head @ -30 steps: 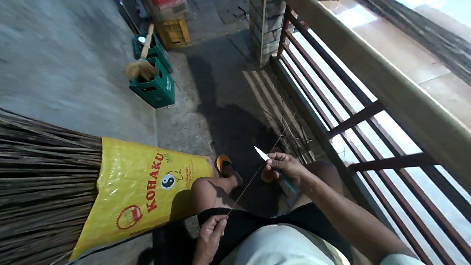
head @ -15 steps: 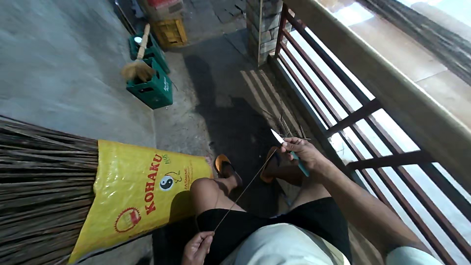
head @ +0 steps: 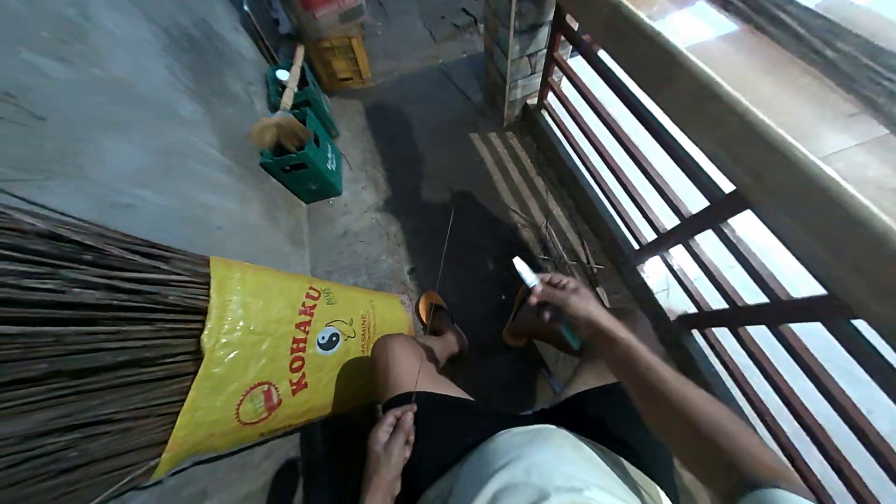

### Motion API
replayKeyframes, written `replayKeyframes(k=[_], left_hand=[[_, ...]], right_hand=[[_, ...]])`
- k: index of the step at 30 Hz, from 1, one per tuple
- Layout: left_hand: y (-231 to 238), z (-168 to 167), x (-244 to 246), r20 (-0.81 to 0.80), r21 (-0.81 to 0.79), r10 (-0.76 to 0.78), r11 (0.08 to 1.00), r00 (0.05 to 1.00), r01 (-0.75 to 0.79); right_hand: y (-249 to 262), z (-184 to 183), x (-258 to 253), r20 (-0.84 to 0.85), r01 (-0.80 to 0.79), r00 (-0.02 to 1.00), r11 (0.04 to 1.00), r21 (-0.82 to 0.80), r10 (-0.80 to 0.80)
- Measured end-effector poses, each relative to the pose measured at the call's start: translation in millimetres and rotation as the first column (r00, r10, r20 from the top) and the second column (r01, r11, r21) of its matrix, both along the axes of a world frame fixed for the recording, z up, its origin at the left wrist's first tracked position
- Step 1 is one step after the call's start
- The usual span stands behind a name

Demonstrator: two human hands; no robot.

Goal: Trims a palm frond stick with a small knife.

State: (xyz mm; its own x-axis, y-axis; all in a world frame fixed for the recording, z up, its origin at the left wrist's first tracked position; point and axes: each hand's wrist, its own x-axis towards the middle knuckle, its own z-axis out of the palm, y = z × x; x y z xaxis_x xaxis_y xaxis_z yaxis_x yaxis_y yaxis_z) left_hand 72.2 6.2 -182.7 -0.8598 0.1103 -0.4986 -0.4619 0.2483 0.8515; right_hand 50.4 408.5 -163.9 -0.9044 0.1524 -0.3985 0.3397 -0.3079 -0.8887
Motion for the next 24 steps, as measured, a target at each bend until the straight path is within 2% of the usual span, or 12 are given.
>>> replayKeyframes(k=[2,5,8,11,16,24], left_hand=[[33.8,2.1,-11.7,-0.021,0.069,0.009,0.998,1.0,-0.007],[70.4,7.4,-22.9,-0.035,0.147,-0.043,0.988,0.998,0.048],[88.7,15.9,-26.8,-0.051,0.203,-0.101,0.973,0.994,0.109],[88.1,18.3,-26.6,-0.048,0.245,-0.146,0.957,0.988,0.153],[70.8,12.4,-16.8,-0.008,0.281,-0.19,0.942,0.982,0.184],[31.9,6.6,-1.9,0.099,0.26,-0.232,0.945,0.968,0.2]], right_hand=[[-43.4,-2.8,4.3,-0.023,-0.157,0.988,0.98,-0.12,0.155],[-97.0,-6.3,10.7,-0.068,-0.348,0.937,0.897,-0.275,0.343],[-125.5,-12.9,16.2,-0.118,-0.411,0.911,0.84,-0.354,0.396],[-125.2,-11.6,19.2,-0.124,-0.368,0.93,0.854,-0.368,0.347],[-96.7,-5.5,15.8,-0.074,-0.284,0.958,0.882,-0.377,0.276],[-33.8,-7.4,4.9,0.032,0.003,0.999,0.925,-0.381,0.01]])
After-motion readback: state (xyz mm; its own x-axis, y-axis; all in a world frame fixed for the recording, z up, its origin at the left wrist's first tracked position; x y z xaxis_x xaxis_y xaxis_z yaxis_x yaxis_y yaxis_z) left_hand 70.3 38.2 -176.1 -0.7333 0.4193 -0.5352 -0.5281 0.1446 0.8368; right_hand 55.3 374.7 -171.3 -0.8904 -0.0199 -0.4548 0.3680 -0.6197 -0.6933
